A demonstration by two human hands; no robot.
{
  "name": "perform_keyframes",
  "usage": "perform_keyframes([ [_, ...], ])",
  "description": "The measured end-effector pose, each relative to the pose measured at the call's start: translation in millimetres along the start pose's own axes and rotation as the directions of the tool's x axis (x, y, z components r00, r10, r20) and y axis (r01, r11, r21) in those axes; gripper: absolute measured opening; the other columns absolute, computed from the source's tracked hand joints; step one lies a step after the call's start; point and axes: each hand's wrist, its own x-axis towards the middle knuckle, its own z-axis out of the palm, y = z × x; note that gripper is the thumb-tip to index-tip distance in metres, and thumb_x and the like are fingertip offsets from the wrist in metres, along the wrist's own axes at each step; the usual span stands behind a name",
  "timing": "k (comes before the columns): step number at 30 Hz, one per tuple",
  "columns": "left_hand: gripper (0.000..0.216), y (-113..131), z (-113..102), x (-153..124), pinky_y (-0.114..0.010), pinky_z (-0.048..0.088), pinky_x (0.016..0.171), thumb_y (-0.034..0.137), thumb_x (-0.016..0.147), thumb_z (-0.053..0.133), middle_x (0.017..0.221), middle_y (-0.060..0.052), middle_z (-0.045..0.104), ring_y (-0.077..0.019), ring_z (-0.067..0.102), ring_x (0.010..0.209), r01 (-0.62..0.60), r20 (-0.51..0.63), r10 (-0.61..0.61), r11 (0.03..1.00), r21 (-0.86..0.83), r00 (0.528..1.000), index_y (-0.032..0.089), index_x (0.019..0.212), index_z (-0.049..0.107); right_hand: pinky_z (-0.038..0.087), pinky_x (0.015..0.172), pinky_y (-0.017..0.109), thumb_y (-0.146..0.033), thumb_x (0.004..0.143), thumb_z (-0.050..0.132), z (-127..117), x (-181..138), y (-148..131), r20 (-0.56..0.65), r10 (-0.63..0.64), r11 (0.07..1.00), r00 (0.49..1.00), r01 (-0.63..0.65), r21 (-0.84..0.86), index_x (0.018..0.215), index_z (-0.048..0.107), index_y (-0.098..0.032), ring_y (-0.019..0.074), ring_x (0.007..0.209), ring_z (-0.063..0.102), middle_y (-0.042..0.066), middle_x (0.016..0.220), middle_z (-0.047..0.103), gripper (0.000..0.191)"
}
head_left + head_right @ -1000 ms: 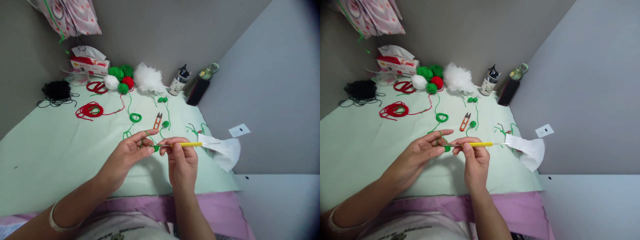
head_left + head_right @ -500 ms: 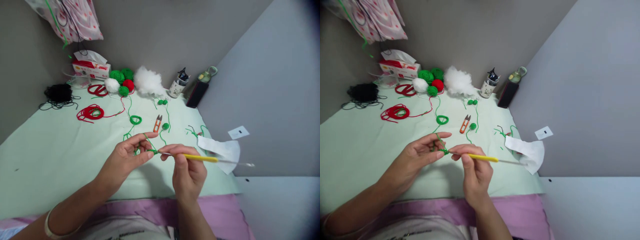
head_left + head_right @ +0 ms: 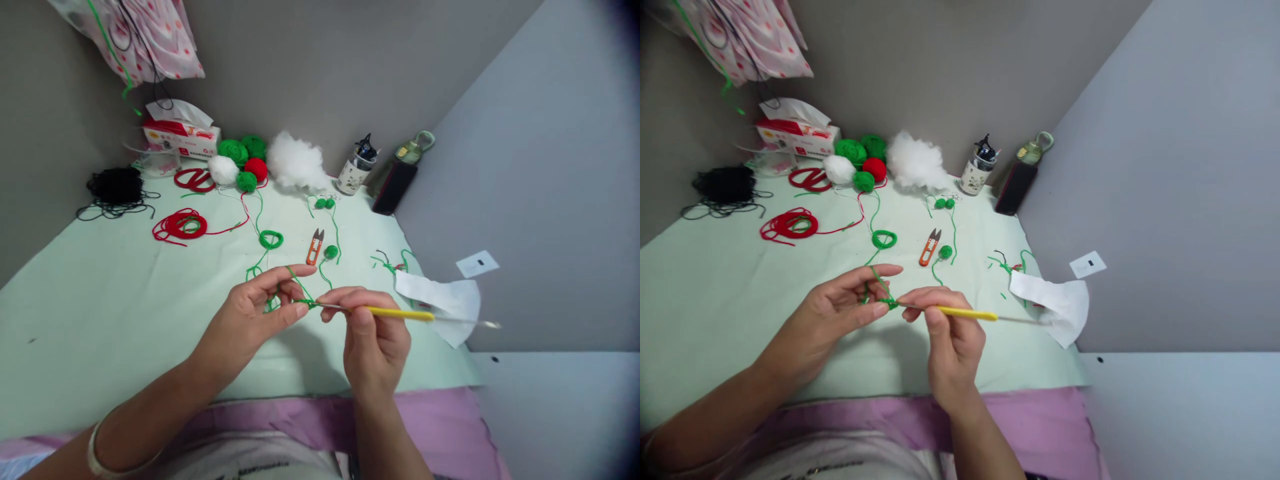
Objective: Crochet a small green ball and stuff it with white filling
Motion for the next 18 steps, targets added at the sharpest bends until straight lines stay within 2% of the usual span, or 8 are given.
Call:
perform_keyframes([
  [2,0.035,2.8,1.7,-0.1,-0.03,0.044,0.092,0.033,0.084,0.087,0.091,0.001,0.065,-0.0166,0.057,0.092,0.051,0.025,-0.049,0.996,-0.072,0.998,0.037,0.119,0.082,0.06,0.066,0.03,-0.027,0.107,0.056,0.5,3.7,1.4,-0.009,0.128,0.982,0.992,-0.125,0.139,0.1,0.071,-0.024,0.0142,0.071,0.072,0.003,0.093,0.08,0.017],
  [4,0.035,4.9,3.4,0.3,-0.03,0.046,0.09,0.035,0.083,0.087,0.091,0.0,0.065,-0.0168,0.059,0.092,0.095,0.046,-0.09,0.987,-0.126,0.995,0.036,0.118,0.083,0.059,0.063,0.029,-0.031,0.107,0.057,0.4,7.0,2.6,0.011,0.203,0.955,0.979,-0.2,0.221,0.096,0.07,-0.023,0.0135,0.066,0.071,0.003,0.089,0.081,0.018],
  [8,0.034,5.5,5.1,0.9,-0.029,0.046,0.09,0.034,0.083,0.086,0.092,0.0,0.065,-0.0169,0.059,0.093,0.119,0.044,-0.114,0.981,-0.15,0.993,0.036,0.117,0.083,0.06,0.064,0.029,-0.032,0.106,0.058,-1.2,7.4,1.7,0.025,0.214,0.953,0.976,-0.215,0.216,0.095,0.07,-0.023,0.0137,0.066,0.071,0.003,0.089,0.081,0.018],
  [11,0.035,4.3,4.6,0.0,-0.031,0.045,0.089,0.033,0.084,0.086,0.091,0.0,0.066,-0.0178,0.057,0.092,0.074,0.018,-0.072,0.993,-0.096,0.997,0.036,0.119,0.082,0.061,0.069,0.03,-0.026,0.108,0.055,-2.4,1.9,-1.9,-0.001,0.13,0.988,0.991,-0.13,0.08,0.1,0.072,-0.025,0.014,0.073,0.072,0.003,0.095,0.08,0.019],
  [14,0.037,2.7,4.8,-1.7,-0.032,0.042,0.093,0.032,0.087,0.085,0.092,0.001,0.066,-0.0178,0.055,0.091,-0.001,-0.018,0.002,1.0,0.013,1.0,0.038,0.123,0.08,0.06,0.073,0.034,-0.017,0.106,0.053,-3.1,-4.0,-3.7,0.019,-0.04,0.993,0.999,0.042,-0.108,0.108,0.073,-0.026,0.0167,0.082,0.072,0.004,0.1,0.079,0.022],
  [18,0.04,0.1,9.9,-4.2,-0.03,0.041,0.094,0.027,0.087,0.085,0.091,0.003,0.065,-0.0173,0.054,0.092,-0.07,-0.081,0.078,0.993,0.097,0.994,0.039,0.125,0.079,0.062,0.076,0.038,-0.01,0.102,0.055,-2.5,-7.8,1.0,0.141,-0.254,0.899,0.957,0.288,-0.329,0.119,0.071,-0.028,0.0211,0.092,0.074,0.005,0.099,0.078,0.03],
])
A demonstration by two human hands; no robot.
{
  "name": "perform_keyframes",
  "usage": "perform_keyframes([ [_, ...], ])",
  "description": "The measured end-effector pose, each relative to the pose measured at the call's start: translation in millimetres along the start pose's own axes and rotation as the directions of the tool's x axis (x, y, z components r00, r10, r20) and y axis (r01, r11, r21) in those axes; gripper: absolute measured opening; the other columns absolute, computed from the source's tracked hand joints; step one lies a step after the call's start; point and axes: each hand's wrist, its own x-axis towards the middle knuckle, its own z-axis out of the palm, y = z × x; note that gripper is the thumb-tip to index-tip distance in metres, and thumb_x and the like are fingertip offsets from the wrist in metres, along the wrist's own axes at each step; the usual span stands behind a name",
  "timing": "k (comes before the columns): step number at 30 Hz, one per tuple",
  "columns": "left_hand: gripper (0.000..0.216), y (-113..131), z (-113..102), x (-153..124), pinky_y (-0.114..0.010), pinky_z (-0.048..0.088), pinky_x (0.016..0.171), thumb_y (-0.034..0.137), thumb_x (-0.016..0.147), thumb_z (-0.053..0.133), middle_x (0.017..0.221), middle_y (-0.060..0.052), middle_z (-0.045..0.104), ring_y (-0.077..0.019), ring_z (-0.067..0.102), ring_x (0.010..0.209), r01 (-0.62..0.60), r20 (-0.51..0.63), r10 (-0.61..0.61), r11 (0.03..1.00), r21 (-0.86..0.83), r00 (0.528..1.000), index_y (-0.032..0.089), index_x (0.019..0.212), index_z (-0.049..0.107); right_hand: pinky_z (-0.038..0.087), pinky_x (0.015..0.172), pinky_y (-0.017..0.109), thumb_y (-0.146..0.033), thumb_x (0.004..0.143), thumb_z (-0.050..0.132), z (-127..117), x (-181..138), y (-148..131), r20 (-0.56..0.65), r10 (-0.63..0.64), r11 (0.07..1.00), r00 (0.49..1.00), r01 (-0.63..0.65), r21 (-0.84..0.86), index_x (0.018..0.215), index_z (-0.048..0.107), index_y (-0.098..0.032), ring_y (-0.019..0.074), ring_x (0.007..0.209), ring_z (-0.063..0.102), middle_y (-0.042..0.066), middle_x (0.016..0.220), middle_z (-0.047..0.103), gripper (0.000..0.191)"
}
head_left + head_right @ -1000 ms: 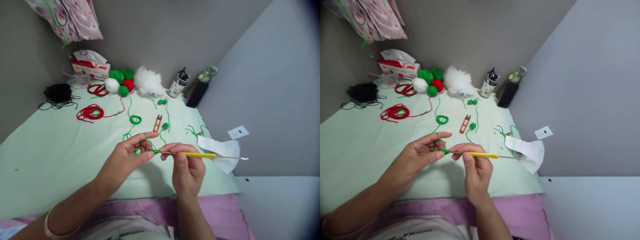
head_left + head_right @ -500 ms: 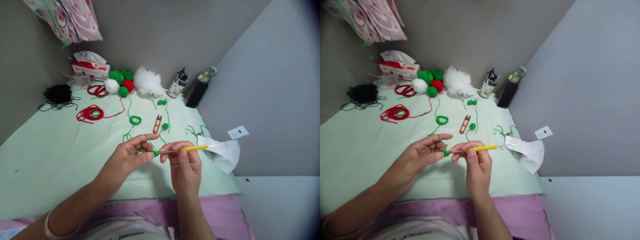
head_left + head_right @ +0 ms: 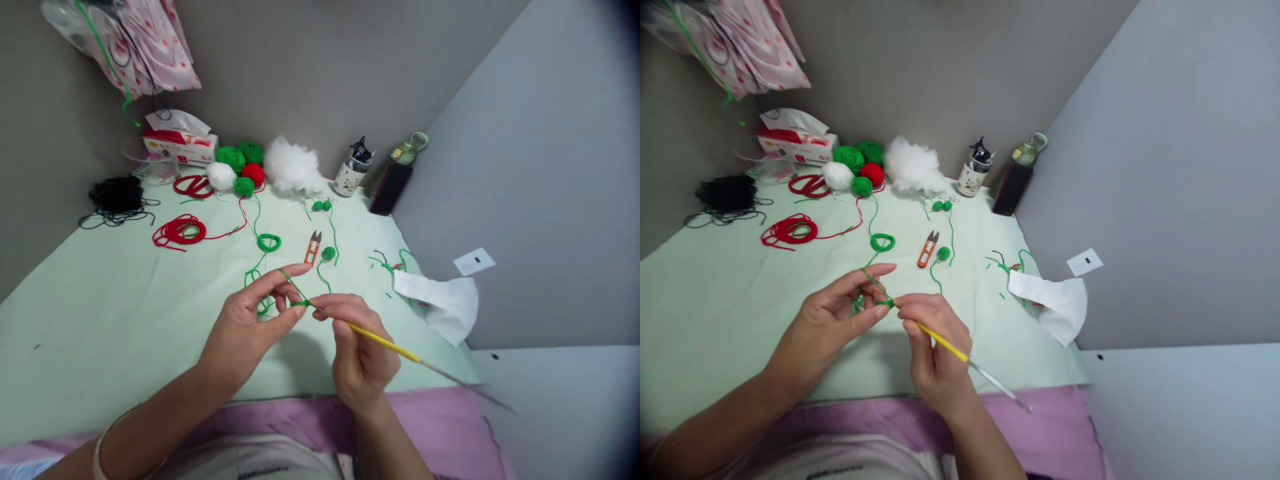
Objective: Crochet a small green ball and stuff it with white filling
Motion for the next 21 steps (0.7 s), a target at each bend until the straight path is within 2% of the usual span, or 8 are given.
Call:
perform_keyframes([
  [2,0.044,-0.6,3.5,-0.7,-0.03,0.043,0.09,0.028,0.086,0.086,0.092,0.002,0.065,-0.0168,0.055,0.09,0.042,0.006,-0.042,0.993,-0.112,0.999,0.036,0.128,0.077,0.063,0.076,0.038,-0.009,0.098,0.062,1.8,-1.6,2.1,0.03,-0.118,0.97,0.993,0.122,-0.211,0.121,0.072,-0.032,0.0221,0.092,0.074,0.005,0.1,0.077,0.034],
  [5,0.048,-0.3,5.6,1.0,-0.03,0.045,0.085,0.032,0.083,0.087,0.086,0.001,0.065,-0.0158,0.057,0.083,0.249,0.158,-0.205,0.902,-0.353,0.966,0.028,0.13,0.076,0.063,0.078,0.038,-0.009,0.093,0.07,2.3,-2.1,3.3,0.046,-0.204,0.908,0.978,0.207,-0.363,0.12,0.075,-0.037,0.0225,0.095,0.074,0.004,0.106,0.076,0.039],
  [7,0.046,0.6,3.7,3.4,-0.031,0.046,0.088,0.031,0.082,0.088,0.079,0.002,0.064,-0.0152,0.057,0.08,0.337,0.221,-0.265,0.843,-0.419,0.939,0.023,0.127,0.078,0.062,0.079,0.038,-0.012,0.097,0.065,1.1,-0.1,3.2,-0.036,-0.099,0.97,0.994,0.088,-0.226,0.115,0.077,-0.034,0.0216,0.094,0.073,0.005,0.103,0.075,0.031],
  [9,0.044,1.5,0.6,5.5,-0.033,0.045,0.093,0.029,0.084,0.087,0.078,0.002,0.064,-0.0155,0.058,0.081,0.327,0.208,-0.261,0.845,-0.422,0.943,0.022,0.126,0.078,0.06,0.074,0.036,-0.016,0.102,0.059,0.5,3.7,3.6,-0.121,0.118,0.993,0.986,-0.115,0.038,0.107,0.078,-0.03,0.0193,0.085,0.07,0.004,0.095,0.074,0.024],
  [11,0.043,1.9,-1.5,6.2,-0.033,0.045,0.095,0.028,0.085,0.085,0.083,0.001,0.068,-0.0166,0.059,0.086,0.281,0.179,-0.227,0.873,-0.398,0.957,0.024,0.127,0.078,0.058,0.069,0.035,-0.021,0.103,0.059,2.0,7.9,4.9,-0.112,0.276,0.934,0.955,-0.238,0.268,0.1,0.078,-0.029,0.0179,0.078,0.067,0.003,0.089,0.073,0.021],
  [13,0.041,1.6,-1.2,5.3,-0.032,0.045,0.094,0.027,0.085,0.085,0.091,-0.001,0.071,-0.0178,0.061,0.092,0.238,0.169,-0.187,0.899,-0.367,0.968,0.027,0.125,0.079,0.058,0.069,0.035,-0.024,0.102,0.063,5.8,10.4,6.3,-0.056,0.304,0.9,0.951,-0.267,0.343,0.098,0.079,-0.028,0.019,0.082,0.069,0.004,0.09,0.075,0.017],
  [18,0.039,-2.4,5.7,1.2,-0.028,0.047,0.088,0.024,0.083,0.086,0.09,0.001,0.069,-0.0157,0.061,0.089,0.135,0.087,-0.113,0.935,-0.327,0.99,0.029,0.122,0.08,0.062,0.079,0.039,-0.015,0.1,0.063,13.0,2.7,6.5,-0.046,0.183,0.979,0.982,-0.178,0.098,0.112,0.079,-0.032,0.0212,0.092,0.073,0.004,0.099,0.079,0.026],
  [21,0.041,-4.0,6.5,3.0,-0.027,0.047,0.085,0.026,0.083,0.087,0.087,0.001,0.068,-0.0145,0.058,0.084,0.206,0.108,-0.177,0.894,-0.397,0.978,0.027,0.124,0.08,0.062,0.084,0.042,-0.01,0.096,0.066,9.7,-4.5,6.4,0.01,-0.004,0.986,1.0,0.005,-0.164,0.119,0.078,-0.035,0.0236,0.101,0.073,0.007,0.114,0.078,0.036],
])
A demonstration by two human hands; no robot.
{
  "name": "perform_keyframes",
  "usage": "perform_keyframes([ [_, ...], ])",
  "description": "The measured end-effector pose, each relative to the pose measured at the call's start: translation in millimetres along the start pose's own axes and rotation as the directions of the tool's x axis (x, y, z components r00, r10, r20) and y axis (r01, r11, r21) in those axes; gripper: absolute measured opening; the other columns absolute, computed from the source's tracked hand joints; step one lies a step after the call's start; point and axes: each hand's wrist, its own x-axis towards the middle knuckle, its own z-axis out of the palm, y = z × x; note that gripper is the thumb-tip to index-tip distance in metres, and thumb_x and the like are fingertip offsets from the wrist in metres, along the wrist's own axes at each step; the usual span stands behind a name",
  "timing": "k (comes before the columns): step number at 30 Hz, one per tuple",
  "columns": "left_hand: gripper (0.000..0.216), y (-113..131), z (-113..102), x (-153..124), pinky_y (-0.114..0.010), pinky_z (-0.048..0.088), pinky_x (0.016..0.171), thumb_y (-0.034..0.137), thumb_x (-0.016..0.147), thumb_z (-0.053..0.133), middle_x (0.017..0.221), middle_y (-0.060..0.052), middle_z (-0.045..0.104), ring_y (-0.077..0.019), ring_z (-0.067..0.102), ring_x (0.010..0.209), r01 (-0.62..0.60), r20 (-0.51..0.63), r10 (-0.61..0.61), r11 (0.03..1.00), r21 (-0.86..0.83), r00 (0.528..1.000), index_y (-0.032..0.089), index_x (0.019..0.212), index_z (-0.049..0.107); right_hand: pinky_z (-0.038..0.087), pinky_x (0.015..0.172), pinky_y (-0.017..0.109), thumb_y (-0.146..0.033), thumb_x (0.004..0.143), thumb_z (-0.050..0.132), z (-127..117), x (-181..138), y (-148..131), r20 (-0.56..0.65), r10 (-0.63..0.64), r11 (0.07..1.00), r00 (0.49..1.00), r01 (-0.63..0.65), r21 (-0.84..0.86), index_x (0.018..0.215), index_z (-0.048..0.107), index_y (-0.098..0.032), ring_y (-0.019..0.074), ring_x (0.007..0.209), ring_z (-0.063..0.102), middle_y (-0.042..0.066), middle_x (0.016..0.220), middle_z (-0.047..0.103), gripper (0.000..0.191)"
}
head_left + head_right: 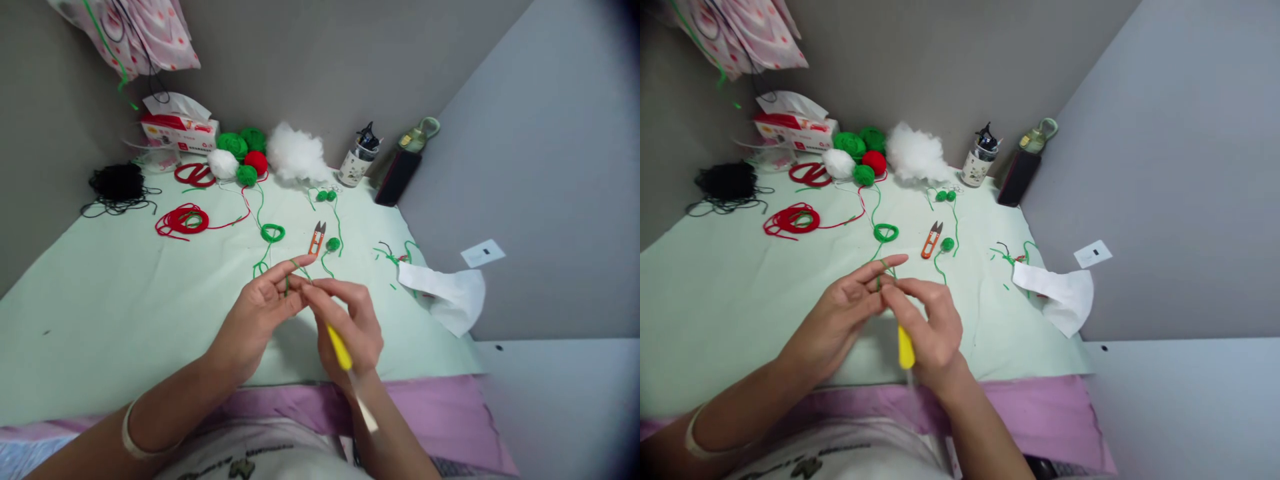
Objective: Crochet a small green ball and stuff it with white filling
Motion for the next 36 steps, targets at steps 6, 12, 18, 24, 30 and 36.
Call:
perform_keyframes([
  [6,0.031,5.2,-6.7,4.6,-0.029,0.047,0.096,0.024,0.085,0.083,0.091,0.0,0.066,-0.0124,0.056,0.083,0.101,0.069,-0.094,0.989,-0.106,0.993,0.024,0.116,0.084,0.058,0.066,0.035,-0.02,0.101,0.064,-6.0,8.6,0.3,-0.13,0.29,0.914,0.948,-0.234,0.33,0.101,0.08,-0.028,0.0181,0.074,0.068,0.004,0.087,0.075,0.018],
  [12,0.034,3.6,-4.9,-0.7,-0.025,0.045,0.09,0.024,0.086,0.085,0.09,0.002,0.066,-0.0132,0.058,0.09,-0.022,0.037,0.019,0.997,0.076,0.999,0.035,0.118,0.083,0.058,0.068,0.035,-0.029,0.099,0.068,2.4,12.2,-0.1,-0.005,0.364,0.816,0.931,-0.316,0.485,0.097,0.08,-0.027,0.0201,0.084,0.07,0.005,0.094,0.079,0.013],
  [18,0.028,7.4,-3.9,-0.8,-0.026,0.044,0.089,0.025,0.083,0.085,0.091,0.001,0.064,-0.0149,0.056,0.092,-0.041,0.004,0.04,0.993,0.115,0.999,0.032,0.111,0.085,0.059,0.065,0.03,-0.035,0.101,0.066,-2.1,12.8,5.1,0.068,0.486,0.675,0.871,-0.424,0.604,0.095,0.076,-0.023,0.0146,0.069,0.07,0.004,0.089,0.079,0.017],
  [24,0.031,8.1,-5.4,-1.8,-0.028,0.044,0.091,0.027,0.084,0.085,0.093,0.0,0.064,-0.017,0.055,0.095,-0.025,-0.002,0.026,0.99,0.136,1.0,0.031,0.114,0.084,0.06,0.065,0.031,-0.039,0.102,0.065,-1.8,14.9,4.7,0.093,0.487,0.658,0.868,-0.435,0.615,0.095,0.074,-0.022,0.0147,0.067,0.07,0.004,0.089,0.079,0.02],
  [30,0.03,3.4,-4.9,1.1,-0.029,0.041,0.093,0.029,0.084,0.086,0.095,0.0,0.068,-0.0169,0.057,0.097,0.013,0.03,-0.016,0.996,0.085,0.999,0.03,0.114,0.081,0.058,0.069,0.03,-0.028,0.103,0.064,0.9,10.9,2.8,0.044,0.432,0.732,0.901,-0.379,0.566,0.1,0.079,-0.026,0.0132,0.073,0.07,0.002,0.096,0.079,0.016],
  [36,0.02,0.5,-9.7,4.0,-0.027,0.036,0.085,0.029,0.087,0.081,0.089,0.002,0.061,-0.0145,0.048,0.086,0.041,0.006,-0.042,0.997,0.07,0.999,0.028,0.107,0.081,0.056,0.068,0.031,-0.022,0.103,0.063,-1.6,9.7,2.7,-0.132,0.371,0.855,0.919,-0.282,0.436,0.101,0.08,-0.027,0.013,0.073,0.069,0.001,0.094,0.076,0.018],
])
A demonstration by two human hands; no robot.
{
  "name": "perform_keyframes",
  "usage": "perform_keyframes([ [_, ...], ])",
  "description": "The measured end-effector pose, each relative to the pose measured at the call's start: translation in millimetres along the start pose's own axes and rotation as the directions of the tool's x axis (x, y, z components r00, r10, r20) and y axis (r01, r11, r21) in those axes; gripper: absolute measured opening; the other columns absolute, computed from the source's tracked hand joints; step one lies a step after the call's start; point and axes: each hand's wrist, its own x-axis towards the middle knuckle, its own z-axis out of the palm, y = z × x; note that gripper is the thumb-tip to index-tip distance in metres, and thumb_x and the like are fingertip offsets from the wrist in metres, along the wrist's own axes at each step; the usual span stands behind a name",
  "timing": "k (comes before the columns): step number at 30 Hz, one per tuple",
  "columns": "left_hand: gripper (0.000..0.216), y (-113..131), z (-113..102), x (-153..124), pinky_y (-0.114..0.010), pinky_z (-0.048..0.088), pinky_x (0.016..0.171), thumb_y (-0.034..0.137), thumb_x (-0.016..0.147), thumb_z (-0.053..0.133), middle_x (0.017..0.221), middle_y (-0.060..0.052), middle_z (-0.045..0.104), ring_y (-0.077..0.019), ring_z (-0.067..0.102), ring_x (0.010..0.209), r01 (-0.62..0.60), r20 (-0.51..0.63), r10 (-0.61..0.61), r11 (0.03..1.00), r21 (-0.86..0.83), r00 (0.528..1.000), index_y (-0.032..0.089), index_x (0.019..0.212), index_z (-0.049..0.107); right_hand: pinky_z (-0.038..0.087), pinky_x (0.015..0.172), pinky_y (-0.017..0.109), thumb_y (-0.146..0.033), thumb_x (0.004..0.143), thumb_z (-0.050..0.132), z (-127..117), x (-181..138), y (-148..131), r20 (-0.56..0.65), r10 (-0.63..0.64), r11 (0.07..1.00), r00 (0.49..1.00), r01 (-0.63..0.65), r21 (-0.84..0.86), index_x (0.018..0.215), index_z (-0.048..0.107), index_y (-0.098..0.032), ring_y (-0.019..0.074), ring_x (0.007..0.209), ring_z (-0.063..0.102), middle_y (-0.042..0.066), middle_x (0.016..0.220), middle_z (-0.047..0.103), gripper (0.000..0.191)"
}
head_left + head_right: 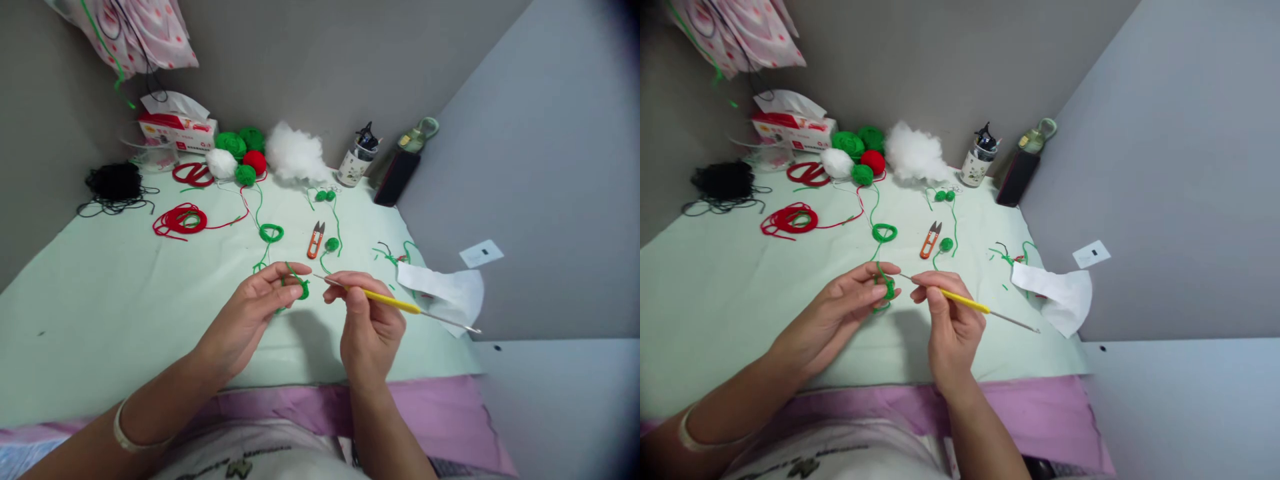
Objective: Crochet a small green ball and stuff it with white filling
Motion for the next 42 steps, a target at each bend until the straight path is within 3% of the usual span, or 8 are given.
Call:
perform_keyframes([
  [4,0.014,0.4,-0.1,1.0,-0.029,0.036,0.085,0.028,0.086,0.081,0.088,0.002,0.058,-0.0153,0.046,0.084,-0.009,-0.005,0.009,1.0,-0.009,1.0,0.026,0.099,0.081,0.056,0.069,0.03,-0.024,0.104,0.061,-5.2,1.2,-1.8,0.022,0.057,0.995,0.998,-0.059,0.083,0.101,0.079,-0.026,0.0127,0.074,0.069,0.002,0.096,0.076,0.018],
  [9,0.009,0.7,1.4,1.7,-0.029,0.036,0.085,0.027,0.084,0.081,0.089,0.001,0.061,-0.0162,0.048,0.088,-0.012,0.005,0.012,1.0,-0.018,1.0,0.025,0.092,0.079,0.056,0.07,0.031,-0.024,0.104,0.062,-4.3,0.0,-1.8,0.09,0.041,0.991,0.995,-0.052,0.12,0.101,0.079,-0.026,0.0142,0.078,0.069,0.002,0.093,0.076,0.018],
  [25,0.009,3.0,0.2,2.4,-0.03,0.036,0.083,0.029,0.083,0.082,0.088,0.0,0.066,-0.0169,0.051,0.087,0.014,0.018,-0.014,1.0,-0.011,1.0,0.024,0.089,0.078,0.056,0.071,0.031,-0.022,0.104,0.062,-1.5,1.4,-2.7,0.074,0.051,0.994,0.996,-0.058,0.094,0.101,0.079,-0.026,0.0134,0.077,0.069,0.001,0.093,0.076,0.018],
  [37,0.007,5.4,4.0,1.5,-0.03,0.037,0.082,0.029,0.085,0.081,0.08,0.002,0.065,-0.0158,0.051,0.083,-0.033,0.033,0.032,0.998,0.049,0.999,0.024,0.084,0.077,0.057,0.069,0.03,-0.02,0.104,0.06,3.0,0.7,-3.2,0.116,-0.007,0.996,0.993,-0.003,0.086,0.103,0.079,-0.026,0.0141,0.077,0.068,0.002,0.089,0.074,0.019],
  [42,0.015,4.1,4.6,0.4,-0.03,0.04,0.088,0.028,0.087,0.083,0.087,0.001,0.072,-0.0165,0.059,0.091,-0.036,0.077,0.035,0.999,0.015,0.996,0.026,0.101,0.078,0.057,0.068,0.03,-0.019,0.102,0.063,7.0,0.0,-1.7,0.13,-0.038,0.997,0.991,0.03,0.065,0.102,0.08,-0.027,0.0142,0.077,0.068,0.002,0.093,0.076,0.019],
])
